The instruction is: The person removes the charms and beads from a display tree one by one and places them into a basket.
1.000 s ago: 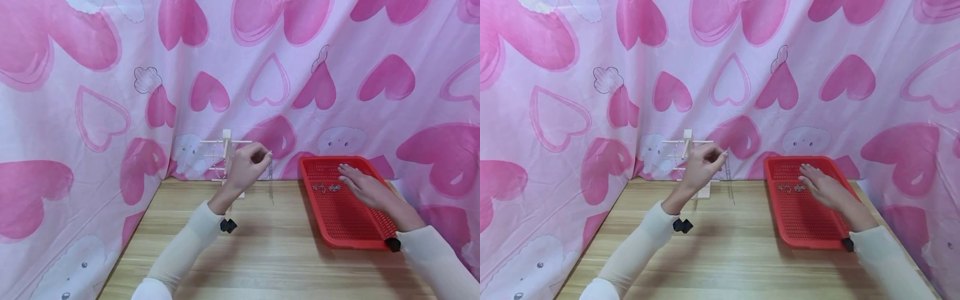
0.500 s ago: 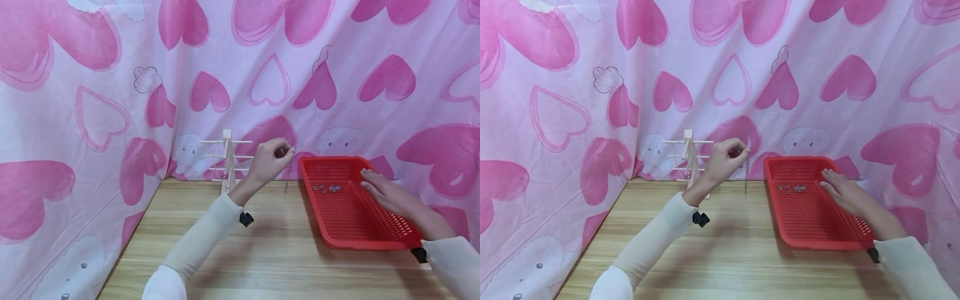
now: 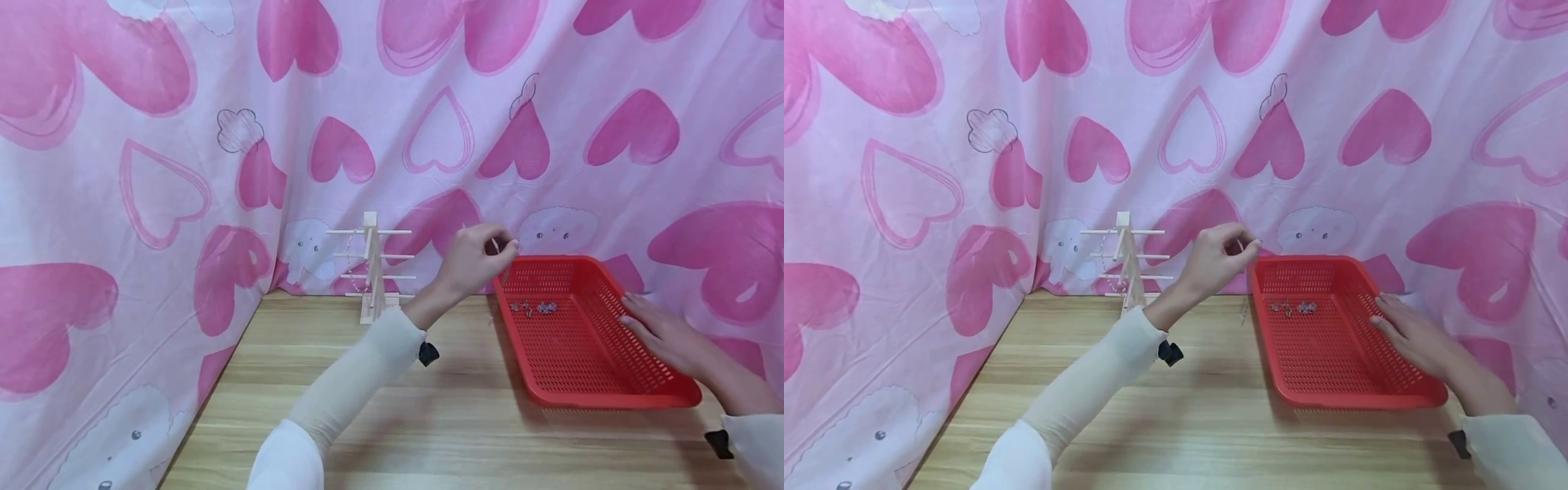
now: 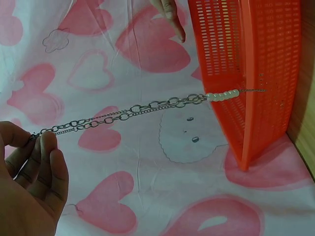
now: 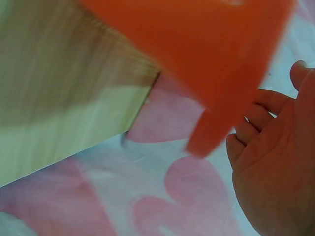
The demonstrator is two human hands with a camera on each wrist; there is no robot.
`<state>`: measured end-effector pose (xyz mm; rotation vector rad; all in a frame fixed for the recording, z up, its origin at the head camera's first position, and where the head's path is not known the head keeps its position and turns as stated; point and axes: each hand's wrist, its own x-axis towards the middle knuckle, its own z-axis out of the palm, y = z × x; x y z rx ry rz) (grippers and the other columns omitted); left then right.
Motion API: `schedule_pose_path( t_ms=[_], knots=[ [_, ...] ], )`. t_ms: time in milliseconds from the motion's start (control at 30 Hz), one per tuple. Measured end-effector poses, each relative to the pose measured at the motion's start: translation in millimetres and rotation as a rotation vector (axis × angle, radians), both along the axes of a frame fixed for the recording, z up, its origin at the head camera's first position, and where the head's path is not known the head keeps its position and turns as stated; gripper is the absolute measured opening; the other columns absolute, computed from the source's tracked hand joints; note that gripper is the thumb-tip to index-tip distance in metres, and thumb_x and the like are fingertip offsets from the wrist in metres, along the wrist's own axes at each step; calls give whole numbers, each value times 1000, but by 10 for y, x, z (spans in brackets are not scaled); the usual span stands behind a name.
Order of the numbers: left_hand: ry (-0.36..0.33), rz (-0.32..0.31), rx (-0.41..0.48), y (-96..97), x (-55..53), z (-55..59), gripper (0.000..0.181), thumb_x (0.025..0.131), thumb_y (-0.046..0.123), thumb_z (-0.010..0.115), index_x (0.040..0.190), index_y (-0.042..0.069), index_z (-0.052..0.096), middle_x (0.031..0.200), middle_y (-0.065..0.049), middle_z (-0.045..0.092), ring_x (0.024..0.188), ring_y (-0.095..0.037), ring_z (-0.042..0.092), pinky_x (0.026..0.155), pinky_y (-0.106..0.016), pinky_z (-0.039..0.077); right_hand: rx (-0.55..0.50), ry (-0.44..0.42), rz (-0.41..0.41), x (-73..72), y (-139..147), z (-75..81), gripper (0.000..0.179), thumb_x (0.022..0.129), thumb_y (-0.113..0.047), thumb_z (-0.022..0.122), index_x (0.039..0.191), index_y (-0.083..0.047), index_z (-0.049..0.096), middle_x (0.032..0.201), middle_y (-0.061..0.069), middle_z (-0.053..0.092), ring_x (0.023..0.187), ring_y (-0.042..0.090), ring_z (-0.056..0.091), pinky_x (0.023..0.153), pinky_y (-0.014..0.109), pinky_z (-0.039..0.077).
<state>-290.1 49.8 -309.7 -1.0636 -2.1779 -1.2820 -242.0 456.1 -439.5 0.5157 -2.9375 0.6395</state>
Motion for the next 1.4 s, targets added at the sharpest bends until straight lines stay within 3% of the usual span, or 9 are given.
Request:
schedule_pose_path(
  t_ms=[133,233,333,433,500,567,1033,1267,1400],
  knots=[
    [-18,-2,-43,119,-3,34,11,101,15,68,95,10,75,85,-2,73,76,-5,63,71,-10,51,-15,-7,-8,39,85,-116,66,114,-28,49,167,2,24,172,36,17,158,61,12,123,81,6],
    [-41,-9,-65,204,5,62,11,101,16,67,95,11,75,86,0,72,77,-3,62,72,-9,51,-15,2,-12,60,134,-204,67,114,-27,49,168,0,21,175,32,12,162,54,4,127,76,1],
    [-31,-28,-60,294,5,59,10,101,14,68,94,9,74,86,-2,72,77,-4,63,71,-8,51,5,54,-1,74,176,-294,65,113,-23,49,167,2,23,176,29,10,167,33,-6,135,42,-11],
    [-12,-24,-62,388,1,41,10,100,13,69,94,9,75,86,-2,73,76,-2,62,71,-7,51,21,115,17,87,198,-370,63,112,-20,50,166,4,26,177,26,11,162,-1,-13,120,10,-16],
    [-17,-25,-63,452,-6,29,10,99,13,69,94,9,75,87,-2,74,75,0,61,71,-6,50,24,144,22,94,202,-405,63,112,-18,51,165,4,27,177,23,11,152,-19,-14,116,5,-14],
    [-21,-18,-68,513,-19,21,10,99,14,69,94,10,76,87,-1,74,76,1,60,71,-5,49,22,162,29,98,202,-428,63,111,-17,52,165,4,28,178,22,10,145,-26,-14,114,2,-13],
    [-77,57,-188,824,-168,-160,12,101,22,67,91,21,74,87,12,69,78,5,57,69,-5,46,47,229,56,86,213,-455,58,113,-13,45,162,12,28,178,22,11,147,-24,-15,118,3,-13],
    [-249,46,-248,938,-175,-318,17,104,24,65,89,24,71,79,12,65,71,0,54,63,-11,46,90,250,55,99,209,-466,58,112,-13,45,162,11,28,177,23,14,151,-20,-16,120,5,-14],
    [-288,75,-302,1026,-187,-410,19,105,26,64,88,26,72,77,13,63,70,1,54,64,-12,45,86,250,51,100,217,-477,58,113,-13,45,162,11,28,174,29,19,154,-15,-14,122,7,-14]
  ],
)
